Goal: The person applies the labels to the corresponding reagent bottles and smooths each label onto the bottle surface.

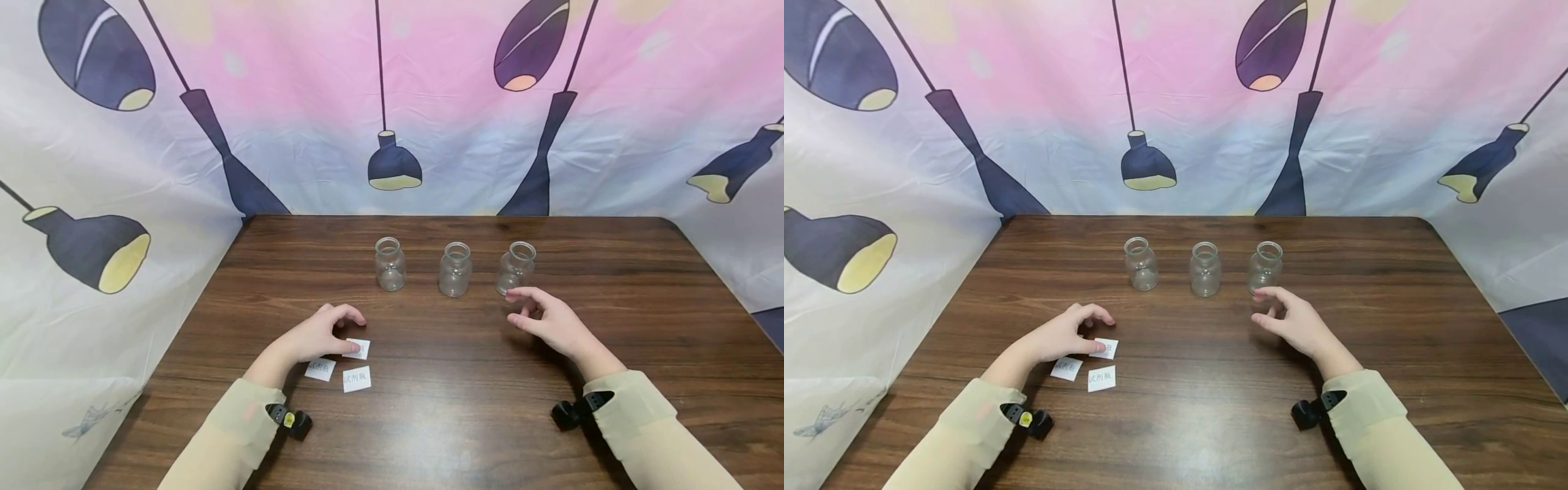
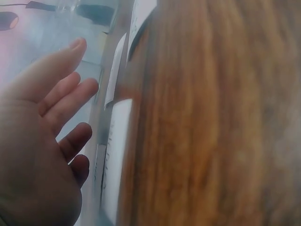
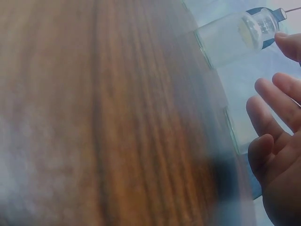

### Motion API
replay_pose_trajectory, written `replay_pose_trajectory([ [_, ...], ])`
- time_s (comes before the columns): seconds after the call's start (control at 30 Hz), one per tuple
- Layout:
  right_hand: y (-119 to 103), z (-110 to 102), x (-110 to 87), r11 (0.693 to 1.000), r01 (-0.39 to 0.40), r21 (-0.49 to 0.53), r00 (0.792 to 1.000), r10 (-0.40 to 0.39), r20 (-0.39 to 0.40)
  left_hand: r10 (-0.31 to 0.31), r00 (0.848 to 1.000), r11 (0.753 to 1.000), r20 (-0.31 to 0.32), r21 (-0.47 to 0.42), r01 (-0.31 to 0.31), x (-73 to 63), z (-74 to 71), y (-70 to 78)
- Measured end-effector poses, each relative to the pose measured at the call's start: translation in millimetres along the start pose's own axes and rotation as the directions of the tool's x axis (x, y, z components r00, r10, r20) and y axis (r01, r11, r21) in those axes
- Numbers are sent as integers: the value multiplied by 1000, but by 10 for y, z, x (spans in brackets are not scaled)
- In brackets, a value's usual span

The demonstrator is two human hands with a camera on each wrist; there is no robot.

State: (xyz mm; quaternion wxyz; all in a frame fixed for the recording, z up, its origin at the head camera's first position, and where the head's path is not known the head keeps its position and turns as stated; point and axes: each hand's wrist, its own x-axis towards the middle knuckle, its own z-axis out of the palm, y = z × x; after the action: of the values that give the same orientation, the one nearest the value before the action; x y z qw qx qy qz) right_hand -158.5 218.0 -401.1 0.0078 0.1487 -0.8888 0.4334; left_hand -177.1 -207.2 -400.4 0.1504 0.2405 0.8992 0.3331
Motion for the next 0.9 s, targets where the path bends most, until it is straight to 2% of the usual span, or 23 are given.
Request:
replay_pose_trajectory([
  [0.17,145,18,32,1000,9,18,1000,-9,1,-2,1000,1000,5,-3,2,-6,20,-13],
  [0.33,155,18,40,999,23,37,1000,-24,1,3,1000,1000,7,8,-3,-15,31,-41],
  [0.53,168,15,47,999,20,38,1000,-20,5,36,999,999,22,28,-36,-11,35,-38],
  [0.9,181,15,41,999,9,44,1000,-9,4,120,993,976,14,183,-120,23,82,-40],
])
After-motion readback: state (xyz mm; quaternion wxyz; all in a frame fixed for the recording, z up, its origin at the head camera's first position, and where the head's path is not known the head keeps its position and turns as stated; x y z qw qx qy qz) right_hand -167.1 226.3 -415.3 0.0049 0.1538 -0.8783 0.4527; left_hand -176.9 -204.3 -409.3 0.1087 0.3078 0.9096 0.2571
